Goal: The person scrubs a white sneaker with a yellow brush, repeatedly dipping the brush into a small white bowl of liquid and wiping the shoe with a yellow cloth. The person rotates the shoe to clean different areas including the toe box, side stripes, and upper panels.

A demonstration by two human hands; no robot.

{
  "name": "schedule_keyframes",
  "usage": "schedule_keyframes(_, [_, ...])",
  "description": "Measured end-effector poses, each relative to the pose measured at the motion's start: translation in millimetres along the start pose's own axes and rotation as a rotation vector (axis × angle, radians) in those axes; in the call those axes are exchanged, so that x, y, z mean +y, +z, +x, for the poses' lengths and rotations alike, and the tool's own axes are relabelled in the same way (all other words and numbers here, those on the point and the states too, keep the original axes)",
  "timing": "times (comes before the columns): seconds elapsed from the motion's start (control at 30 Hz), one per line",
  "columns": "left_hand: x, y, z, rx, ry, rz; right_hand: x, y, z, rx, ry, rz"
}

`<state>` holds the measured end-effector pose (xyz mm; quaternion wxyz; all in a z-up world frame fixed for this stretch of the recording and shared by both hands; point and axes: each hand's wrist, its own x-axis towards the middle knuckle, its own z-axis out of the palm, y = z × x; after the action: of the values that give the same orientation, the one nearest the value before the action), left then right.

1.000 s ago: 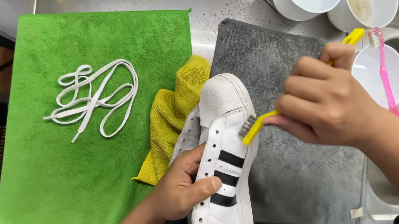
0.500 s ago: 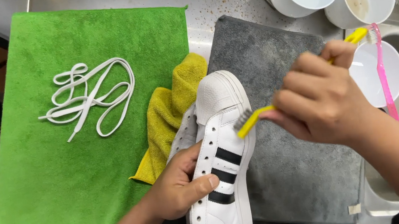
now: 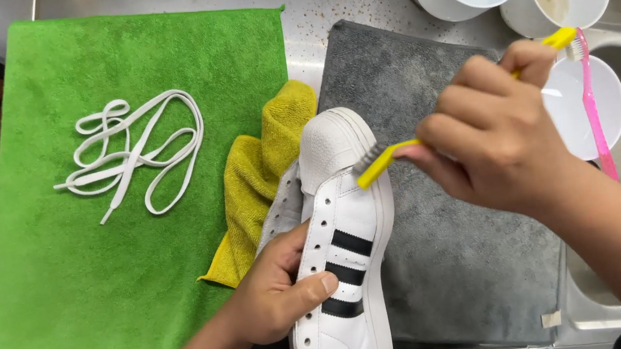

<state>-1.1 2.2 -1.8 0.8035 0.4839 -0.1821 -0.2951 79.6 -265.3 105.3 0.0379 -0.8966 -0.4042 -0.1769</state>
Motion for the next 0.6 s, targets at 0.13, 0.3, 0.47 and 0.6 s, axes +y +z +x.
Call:
schedule_keyframes(0.13, [1.8,-0.6,2.2,-0.009,0.003,-0.053,-6.1,-9.4,-0.6,-0.064,-0.093,0.097])
schedule_keyframes(0.3, [-3.5,-0.4,-1.3,0.017,-0.011,-0.048,-2.2,3.8,-1.7,0.028,-0.03,0.019])
schedule_keyframes(0.47, [0.9,-1.6,2.1,-0.006,0.023,0.011,-11.3,-6.0,-3.5,-0.015,-0.089,0.189])
schedule_keyframes(0.6, [-6.0,-1.2,-2.9,0.015,-0.011,-0.047,-5.7,8.9,-2.4,0.061,-0.026,0.012])
